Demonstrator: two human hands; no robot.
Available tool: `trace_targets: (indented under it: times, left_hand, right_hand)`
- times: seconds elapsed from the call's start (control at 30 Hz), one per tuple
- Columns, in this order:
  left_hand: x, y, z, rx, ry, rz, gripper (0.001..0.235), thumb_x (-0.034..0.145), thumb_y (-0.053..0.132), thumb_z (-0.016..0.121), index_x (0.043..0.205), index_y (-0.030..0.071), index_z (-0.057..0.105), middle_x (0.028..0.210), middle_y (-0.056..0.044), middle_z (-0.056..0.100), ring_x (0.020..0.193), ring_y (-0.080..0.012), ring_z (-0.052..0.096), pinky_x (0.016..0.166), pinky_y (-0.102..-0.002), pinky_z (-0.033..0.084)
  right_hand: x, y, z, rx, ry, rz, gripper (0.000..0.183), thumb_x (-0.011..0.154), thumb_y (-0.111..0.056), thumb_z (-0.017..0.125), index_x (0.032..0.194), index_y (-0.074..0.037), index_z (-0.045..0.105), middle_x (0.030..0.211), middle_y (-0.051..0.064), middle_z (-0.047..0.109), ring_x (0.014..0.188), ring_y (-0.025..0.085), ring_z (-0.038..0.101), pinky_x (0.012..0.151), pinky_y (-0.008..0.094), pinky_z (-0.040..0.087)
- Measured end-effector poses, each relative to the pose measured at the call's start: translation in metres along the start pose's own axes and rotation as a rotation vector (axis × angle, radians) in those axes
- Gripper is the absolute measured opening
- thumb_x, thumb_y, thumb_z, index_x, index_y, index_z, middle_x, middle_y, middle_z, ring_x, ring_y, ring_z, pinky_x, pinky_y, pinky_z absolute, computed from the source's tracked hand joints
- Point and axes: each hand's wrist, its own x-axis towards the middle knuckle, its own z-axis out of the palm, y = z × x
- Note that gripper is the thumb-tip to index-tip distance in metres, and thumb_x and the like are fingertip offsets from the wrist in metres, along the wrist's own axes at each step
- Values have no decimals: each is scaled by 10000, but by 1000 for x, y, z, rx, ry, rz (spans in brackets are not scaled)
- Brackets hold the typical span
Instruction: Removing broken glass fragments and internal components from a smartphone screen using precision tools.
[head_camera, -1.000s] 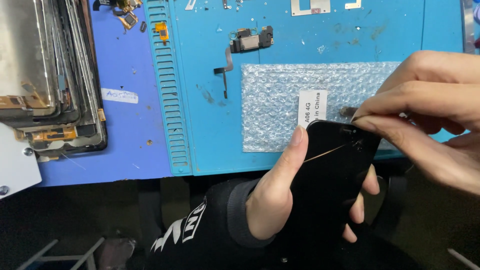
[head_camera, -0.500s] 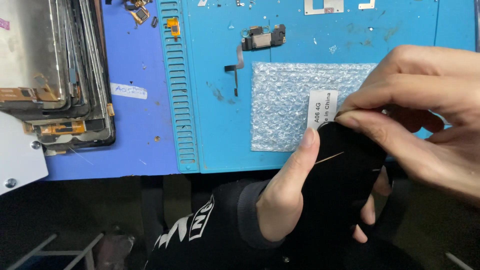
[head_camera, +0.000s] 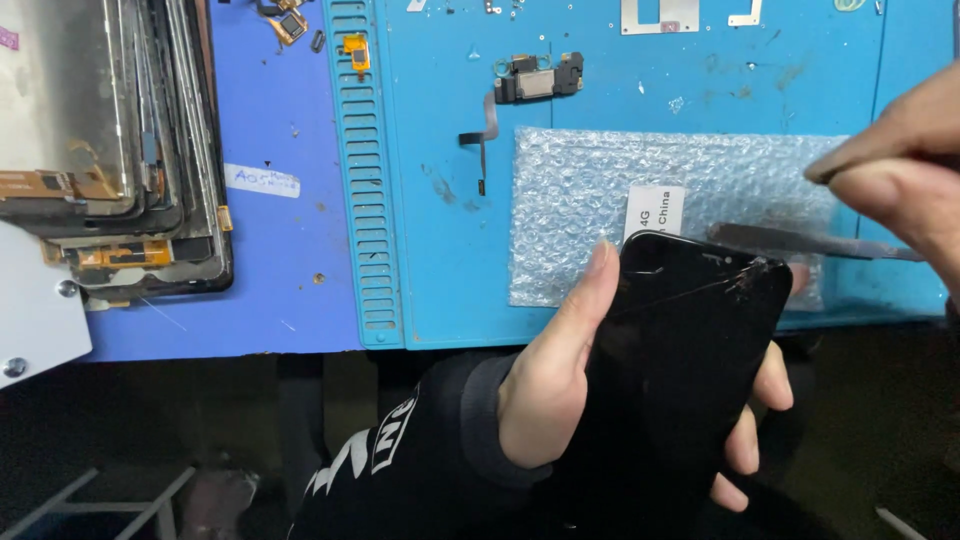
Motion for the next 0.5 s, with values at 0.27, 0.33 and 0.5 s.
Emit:
trace_targets:
  times: [0.27,0.33,0.5]
  left_hand:
    - [-4,1,-5,68,12,-34,966,1142,763,48,1564,-80,257,1253,-314,520,1059,-363,658,935,-514,593]
    - [-3,0,-3,167,15,-85,1020,1085,809,25,1584,-49,260,1260,-328,521,1086,-377,635,931,-529,597]
    - [4,-7,56,316,1,-70,1067,979,884,44,1675,96,224,1465,-302,427,1330,-382,510,1073,-513,487]
  right_hand:
    - [10,-67,-10,291,-233,-102,137,928,-192,689,929,-121,806,1114,97,751,1020,215,741,903,382,586]
    - [8,-65,-13,366,-332,-58,83,891,-153,756,910,-119,828,1049,95,764,1013,235,748,891,408,613]
    - [-9,-69,-25,513,-271,-3,56,900,-78,751,931,-46,786,963,129,769,974,293,770,901,458,610]
